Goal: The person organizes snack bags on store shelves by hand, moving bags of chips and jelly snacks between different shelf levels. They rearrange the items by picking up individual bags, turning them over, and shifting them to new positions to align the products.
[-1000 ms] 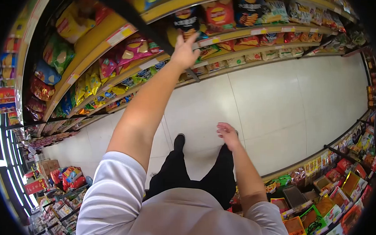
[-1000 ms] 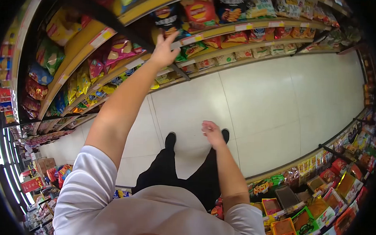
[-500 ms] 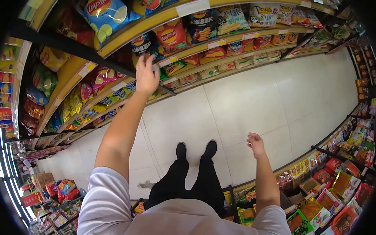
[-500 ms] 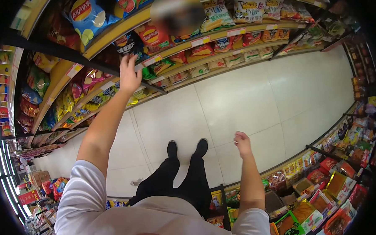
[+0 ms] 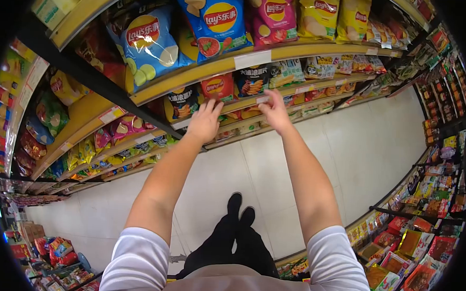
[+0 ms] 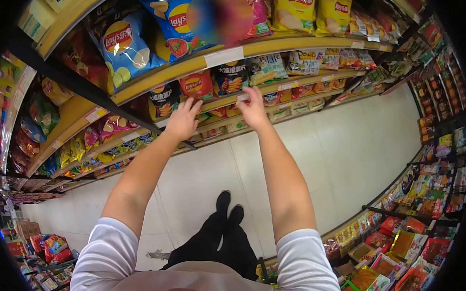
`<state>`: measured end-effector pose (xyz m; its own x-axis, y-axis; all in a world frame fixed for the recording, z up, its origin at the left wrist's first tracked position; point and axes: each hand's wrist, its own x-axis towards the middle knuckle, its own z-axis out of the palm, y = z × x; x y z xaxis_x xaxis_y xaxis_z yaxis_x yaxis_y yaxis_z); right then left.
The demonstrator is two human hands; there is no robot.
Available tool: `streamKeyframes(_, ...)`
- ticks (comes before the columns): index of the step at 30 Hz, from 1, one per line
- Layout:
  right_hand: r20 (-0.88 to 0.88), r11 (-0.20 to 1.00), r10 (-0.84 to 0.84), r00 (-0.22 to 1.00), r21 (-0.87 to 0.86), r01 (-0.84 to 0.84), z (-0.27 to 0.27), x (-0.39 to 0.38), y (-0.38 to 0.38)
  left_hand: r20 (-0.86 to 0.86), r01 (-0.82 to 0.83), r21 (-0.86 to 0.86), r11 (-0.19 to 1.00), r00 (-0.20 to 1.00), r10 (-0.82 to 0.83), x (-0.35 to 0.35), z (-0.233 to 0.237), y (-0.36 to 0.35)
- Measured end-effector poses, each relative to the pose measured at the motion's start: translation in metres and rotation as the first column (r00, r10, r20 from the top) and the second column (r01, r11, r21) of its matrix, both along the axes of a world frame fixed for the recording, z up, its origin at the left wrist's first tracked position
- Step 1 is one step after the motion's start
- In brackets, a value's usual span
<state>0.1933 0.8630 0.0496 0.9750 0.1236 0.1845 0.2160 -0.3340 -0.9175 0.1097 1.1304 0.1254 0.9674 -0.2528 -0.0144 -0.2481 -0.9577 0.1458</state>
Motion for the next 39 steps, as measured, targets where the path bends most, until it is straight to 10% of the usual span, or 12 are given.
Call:
streamKeyframes(18,0.011,0.999,-0.051,0.999,0.020,0.051,0.018,0.029,0.004,0.106,0.164,-0.076,0.984,0.982,-0.155,0.004,0.008,-0.020)
streamKeyframes(21,0.030,0.930,-0.365,0.931,-0.035,0.366,0.015,0.044,-0.017,0.081,0.264,-0.100,0.959,0.963,-0.257,0.013,0.008,-0.042)
streamKeyframes(29,-0.170,0.997,-0.078,0.982,-0.034,0.073,0.032,0.046,-0.052,-0.011,0.289,-0.106,0.952,0.957,-0.291,0.046,0.005,-0.099)
streamKeyframes(31,0.027,0.976,-0.165,0.986,-0.137,0.167,-0.002,0.052,-0.056,-0.030,0.302,-0.112,0.947,0.951,-0.307,0.051,0.008,-0.108)
streamKeyframes(34,0.028,0.974,-0.165,0.986,0.162,0.159,-0.001,0.022,-0.071,-0.039,0.311,-0.114,0.944,0.948,-0.317,0.060,0.012,-0.121)
streamKeyframes(39,-0.213,0.995,-0.095,0.972,-0.039,0.089,-0.048,-0.076,-0.129,-0.034,0.285,-0.151,0.947,0.956,-0.293,0.080,0.017,-0.153)
